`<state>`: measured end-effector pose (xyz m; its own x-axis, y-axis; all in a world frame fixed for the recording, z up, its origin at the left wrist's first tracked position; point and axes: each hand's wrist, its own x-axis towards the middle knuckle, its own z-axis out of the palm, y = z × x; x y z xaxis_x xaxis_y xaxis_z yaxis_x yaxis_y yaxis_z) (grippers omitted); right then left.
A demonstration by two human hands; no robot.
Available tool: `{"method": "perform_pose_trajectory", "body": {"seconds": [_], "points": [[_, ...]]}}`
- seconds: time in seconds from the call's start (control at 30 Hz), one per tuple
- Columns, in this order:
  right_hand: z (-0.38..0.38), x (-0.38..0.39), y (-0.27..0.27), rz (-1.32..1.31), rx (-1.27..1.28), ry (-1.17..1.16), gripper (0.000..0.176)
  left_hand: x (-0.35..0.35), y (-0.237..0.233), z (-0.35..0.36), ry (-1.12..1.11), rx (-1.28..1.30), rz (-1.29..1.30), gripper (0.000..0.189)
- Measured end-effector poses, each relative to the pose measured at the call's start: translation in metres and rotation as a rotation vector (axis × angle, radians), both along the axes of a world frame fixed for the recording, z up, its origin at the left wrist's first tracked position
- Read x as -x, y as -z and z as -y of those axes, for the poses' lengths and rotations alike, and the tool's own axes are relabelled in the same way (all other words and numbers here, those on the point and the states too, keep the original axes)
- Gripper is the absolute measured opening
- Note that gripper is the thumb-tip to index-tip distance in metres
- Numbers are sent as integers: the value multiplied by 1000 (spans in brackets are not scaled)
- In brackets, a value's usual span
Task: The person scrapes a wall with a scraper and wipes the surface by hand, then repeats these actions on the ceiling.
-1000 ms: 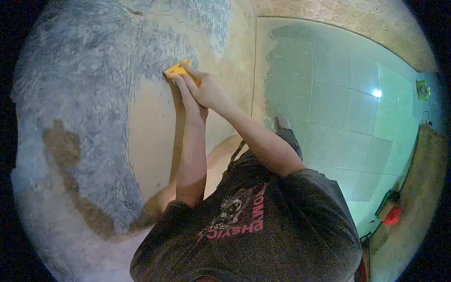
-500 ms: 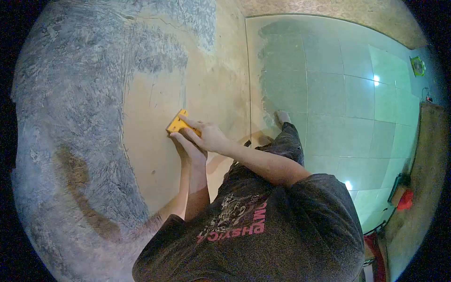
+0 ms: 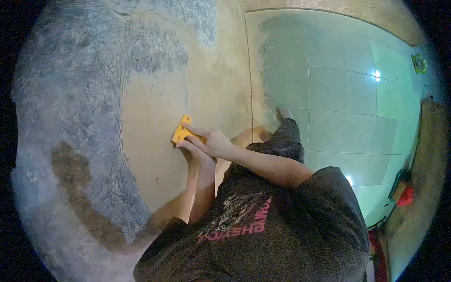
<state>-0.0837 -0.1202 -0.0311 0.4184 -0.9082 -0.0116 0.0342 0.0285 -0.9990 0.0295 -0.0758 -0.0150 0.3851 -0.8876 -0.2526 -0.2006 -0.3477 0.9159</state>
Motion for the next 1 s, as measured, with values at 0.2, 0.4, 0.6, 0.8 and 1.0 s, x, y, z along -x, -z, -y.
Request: {"method": "perform_pose_trajectory", "body": {"seconds": [0.2,0.4,0.6,0.8,1.0], "points": [[3,-3,4,10,11,0,53,-17,34,-4,58,-5,42,57],[5,-2,2,-6,-14,-29,54,-38,60,-13,-47,2,-385,61],[5,-4,5,-16,0,-18,55,-26,106,-25,-154,219,-60,56],[14,1,-3,-10,-73,-33,53,-40,141,-32,-395,159,-319,62],[57,17,-29,-39,-116,-14,51,31,-38,70,52,0,35,69]]}}
